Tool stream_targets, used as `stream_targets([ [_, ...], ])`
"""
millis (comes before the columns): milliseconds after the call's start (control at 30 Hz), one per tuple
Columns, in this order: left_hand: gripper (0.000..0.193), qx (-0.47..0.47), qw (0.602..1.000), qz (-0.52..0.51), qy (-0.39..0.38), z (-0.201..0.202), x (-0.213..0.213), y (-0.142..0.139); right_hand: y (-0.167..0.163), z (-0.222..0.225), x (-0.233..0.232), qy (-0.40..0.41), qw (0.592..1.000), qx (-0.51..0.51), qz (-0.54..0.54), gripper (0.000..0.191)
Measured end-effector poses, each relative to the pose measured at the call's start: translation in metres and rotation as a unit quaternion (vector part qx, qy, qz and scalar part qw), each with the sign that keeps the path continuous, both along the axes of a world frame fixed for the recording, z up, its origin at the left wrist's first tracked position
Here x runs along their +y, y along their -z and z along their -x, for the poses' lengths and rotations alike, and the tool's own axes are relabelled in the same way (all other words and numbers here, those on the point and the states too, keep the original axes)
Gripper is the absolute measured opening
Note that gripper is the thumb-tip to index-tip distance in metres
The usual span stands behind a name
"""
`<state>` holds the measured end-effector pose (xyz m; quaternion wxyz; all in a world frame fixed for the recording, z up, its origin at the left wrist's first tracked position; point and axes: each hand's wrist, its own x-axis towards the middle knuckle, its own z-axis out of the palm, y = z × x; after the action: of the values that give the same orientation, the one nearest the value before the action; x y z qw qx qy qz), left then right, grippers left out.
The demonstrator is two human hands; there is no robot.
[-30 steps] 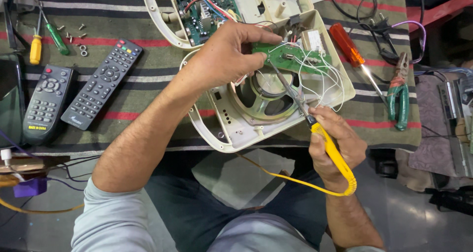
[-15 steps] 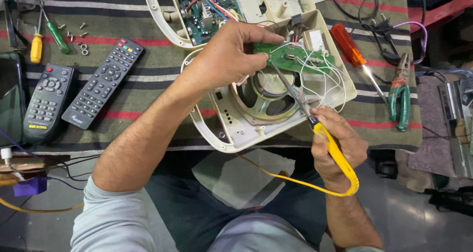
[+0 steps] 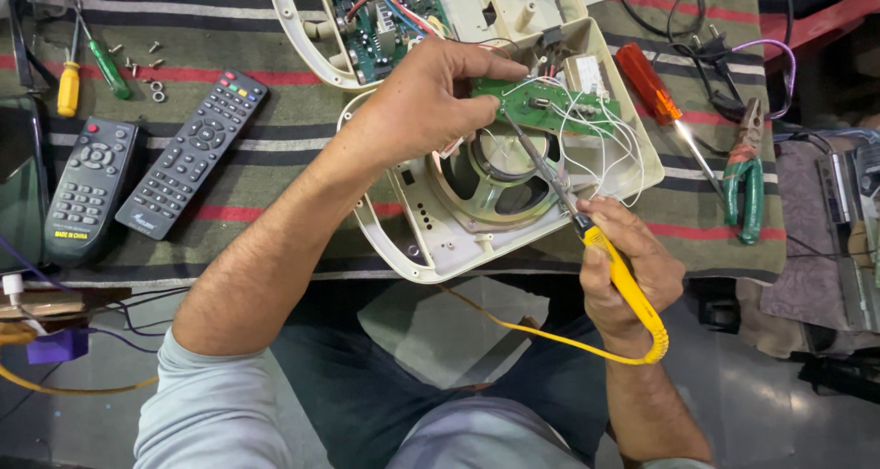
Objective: The person uses a soldering iron to attach wires to a circuit board inside a disassembled electronic device. They hold the wires and board with one hand while applying solder with the other, working on multiple connection points within the device housing.
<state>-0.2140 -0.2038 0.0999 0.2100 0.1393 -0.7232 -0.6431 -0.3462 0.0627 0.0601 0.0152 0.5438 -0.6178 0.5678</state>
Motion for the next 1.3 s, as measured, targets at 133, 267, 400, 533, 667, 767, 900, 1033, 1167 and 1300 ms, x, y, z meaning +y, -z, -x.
stream_targets([
  [133,0.042,0.003,1.0,-0.022,0.013,0.0,-0.002,0.001,0.005,0.002,0.0,-0.001,1.0,-0.027,0.014,0.022],
  [267,0.043,0.01,1.0,-0.017,0.019,0.0,-0.002,0.002,0.007,0.003,0.001,0.014,0.999,-0.033,0.014,0.025],
  [400,0.043,0.008,1.0,-0.013,0.017,-0.001,-0.002,0.0,0.01,0.0,0.001,0.028,0.998,-0.046,0.011,0.029],
  [533,0.042,0.012,0.999,-0.024,0.021,-0.002,-0.001,-0.001,0.01,0.0,0.001,0.018,0.998,-0.048,0.02,0.031],
  [667,0.042,0.012,1.0,-0.007,0.02,-0.001,-0.001,0.001,0.011,0.001,0.0,0.009,0.999,-0.047,0.02,0.03],
  [767,0.042,0.012,1.0,-0.002,0.019,-0.001,0.0,0.002,0.01,0.001,0.001,0.01,0.999,-0.039,0.013,0.03],
  [900,0.042,0.025,0.999,0.015,0.02,0.0,0.0,0.004,0.006,-0.001,0.0,0.005,0.999,-0.043,0.011,0.029],
  [1033,0.042,0.005,1.0,0.006,0.014,-0.001,0.0,0.004,0.0,-0.003,-0.001,-0.005,1.0,-0.023,0.002,0.025],
  [1167,0.042,0.011,1.0,0.023,0.01,0.0,0.0,0.003,-0.006,-0.003,-0.005,-0.012,0.999,0.035,0.006,0.023],
  [1300,0.043,0.016,1.0,0.023,0.014,0.0,0.0,0.003,-0.008,-0.005,-0.007,-0.008,0.998,0.062,0.01,0.022],
])
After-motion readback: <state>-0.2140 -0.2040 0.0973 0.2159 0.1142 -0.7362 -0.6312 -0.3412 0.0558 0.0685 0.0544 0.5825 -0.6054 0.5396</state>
